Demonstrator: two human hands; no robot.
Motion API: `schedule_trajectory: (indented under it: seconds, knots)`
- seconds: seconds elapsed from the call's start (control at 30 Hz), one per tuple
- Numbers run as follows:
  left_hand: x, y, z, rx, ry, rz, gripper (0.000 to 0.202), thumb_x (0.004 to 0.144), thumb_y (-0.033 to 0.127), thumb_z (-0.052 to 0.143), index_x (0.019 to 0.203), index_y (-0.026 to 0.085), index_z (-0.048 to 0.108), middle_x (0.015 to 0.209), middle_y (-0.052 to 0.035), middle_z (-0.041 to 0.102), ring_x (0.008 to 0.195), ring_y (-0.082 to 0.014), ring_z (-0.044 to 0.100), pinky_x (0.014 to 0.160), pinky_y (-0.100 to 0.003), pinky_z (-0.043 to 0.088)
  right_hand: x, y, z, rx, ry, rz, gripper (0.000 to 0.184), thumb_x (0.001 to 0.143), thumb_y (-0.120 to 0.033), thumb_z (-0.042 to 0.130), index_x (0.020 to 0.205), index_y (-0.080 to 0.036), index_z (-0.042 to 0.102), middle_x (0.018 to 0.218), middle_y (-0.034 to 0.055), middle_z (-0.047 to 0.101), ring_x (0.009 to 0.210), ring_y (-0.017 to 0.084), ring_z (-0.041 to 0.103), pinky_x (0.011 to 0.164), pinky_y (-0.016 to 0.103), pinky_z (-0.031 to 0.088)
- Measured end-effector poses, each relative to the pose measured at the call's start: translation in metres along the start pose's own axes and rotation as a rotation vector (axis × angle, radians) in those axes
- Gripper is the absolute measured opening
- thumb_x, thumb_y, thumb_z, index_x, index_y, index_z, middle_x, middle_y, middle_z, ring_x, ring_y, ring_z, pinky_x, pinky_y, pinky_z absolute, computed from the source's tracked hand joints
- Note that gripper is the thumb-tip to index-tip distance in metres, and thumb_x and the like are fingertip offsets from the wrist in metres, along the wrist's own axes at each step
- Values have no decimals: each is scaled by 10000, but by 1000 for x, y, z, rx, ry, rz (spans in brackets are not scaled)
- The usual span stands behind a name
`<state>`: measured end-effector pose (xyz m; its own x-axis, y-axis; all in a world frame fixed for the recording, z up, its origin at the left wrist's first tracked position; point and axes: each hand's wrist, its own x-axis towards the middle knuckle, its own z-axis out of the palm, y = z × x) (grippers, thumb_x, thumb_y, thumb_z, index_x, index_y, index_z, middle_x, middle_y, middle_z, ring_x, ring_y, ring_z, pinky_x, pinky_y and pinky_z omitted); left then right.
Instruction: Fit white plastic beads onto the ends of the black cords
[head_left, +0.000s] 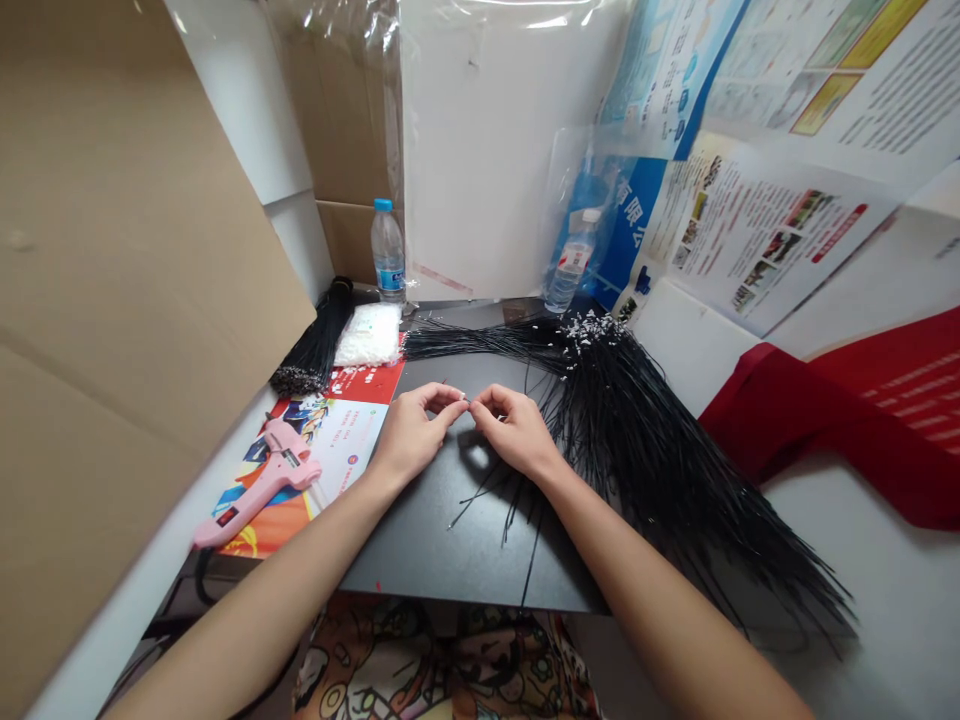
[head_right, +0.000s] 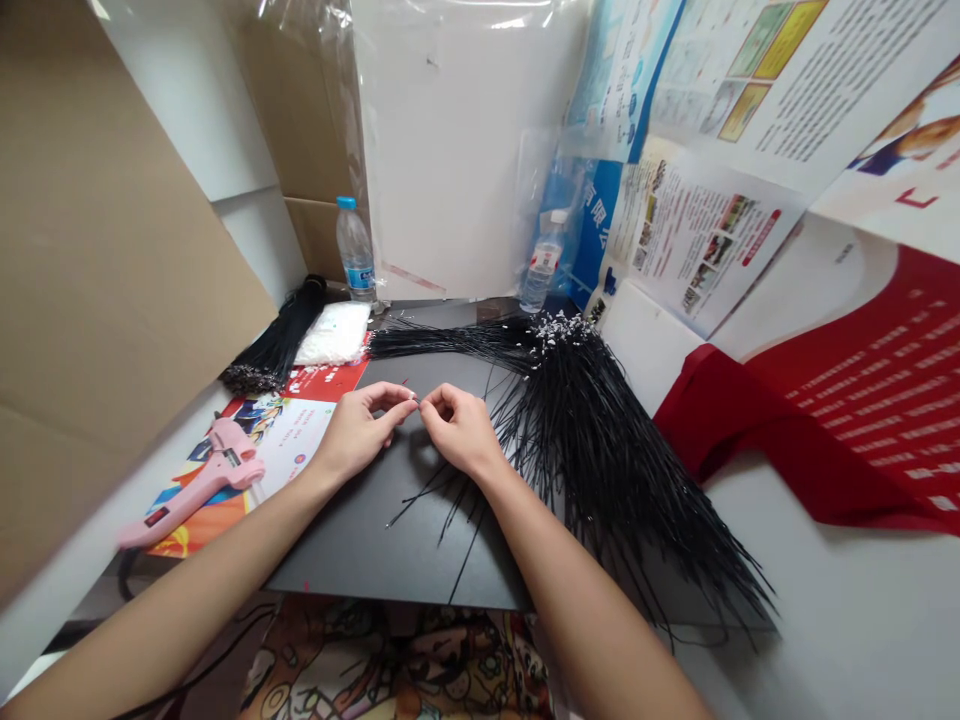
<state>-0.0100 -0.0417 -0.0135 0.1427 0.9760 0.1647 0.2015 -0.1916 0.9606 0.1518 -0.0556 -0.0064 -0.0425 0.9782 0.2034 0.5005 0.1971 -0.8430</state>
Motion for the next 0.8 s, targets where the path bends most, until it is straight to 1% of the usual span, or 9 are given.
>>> schedule_trajectory:
  seconds: [0.13, 0.2, 0.3, 0.4, 0.5, 0.6, 0.67, 0.8]
  knots:
    - [1, -4, 1, 13, -2, 56, 205, 790, 346, 715, 901, 177, 747, 888, -73, 770, 762, -181, 675, 672, -275, 494, 1, 2, 0, 47, -19, 16, 263, 833, -411, 533, 702, -187, 574, 608, -21, 583, 571, 111, 524, 566, 230, 406]
    - [1, -5, 1, 27, -1, 59, 201, 803, 340, 704, 908, 175, 751, 921, -82, 779, 809, -191, 688, 716, -286, 497, 1, 3, 1, 42, -23, 17, 260, 833, -409, 533, 705, -186, 576, 610, -21, 580, 569, 110, 525, 564, 229, 406]
    - [2, -5, 1, 49, 9, 61, 238, 834, 380, 679, 922, 171, 752, 948, -88, 781, 821, -196, 689, 696, -283, 487, 1, 1, 2, 14, -14, -8, 227, 829, -372, 544, 712, -183, 588, 612, -20, 591, 563, 106, 526, 553, 223, 404]
    - [2, -3, 0, 47, 7, 74, 249, 848, 391, 662, 922, 172, 757, 945, -85, 783, 808, -198, 687, 689, -284, 483, -2, -2, 3, 4, 38, -67, 165, 819, -329, 568, 764, -181, 619, 660, -7, 635, 598, 114, 561, 541, 215, 415]
    - [2, -3, -1, 41, -4, 75, 230, 845, 368, 666, 908, 177, 776, 945, -85, 794, 830, -208, 697, 763, -303, 500, -3, -2, 3, -10, 90, -130, 135, 820, -309, 591, 804, -184, 641, 719, 9, 672, 647, 126, 600, 545, 212, 441]
    - [1, -4, -1, 35, -14, 50, 245, 844, 379, 675, 934, 184, 794, 971, -90, 799, 842, -216, 703, 794, -315, 509, -3, 1, 3, -60, 119, -172, 124, 826, -284, 589, 776, -187, 647, 723, 13, 676, 656, 129, 605, 570, 220, 457]
    - [1, -4, -1, 40, -13, 43, 246, 836, 383, 685, 930, 186, 797, 951, -89, 798, 822, -214, 700, 768, -309, 513, -2, 2, 2, -85, 127, -182, 113, 818, -265, 588, 764, -189, 650, 722, 10, 673, 659, 129, 604, 593, 225, 462]
    - [2, -3, 0, -2, -7, 35, 239, 794, 402, 719, 859, 180, 782, 789, -65, 761, 734, -198, 669, 654, -279, 498, -2, 1, 2, -73, 120, -175, 97, 799, -249, 581, 746, -189, 637, 708, -2, 659, 656, 124, 597, 602, 221, 460]
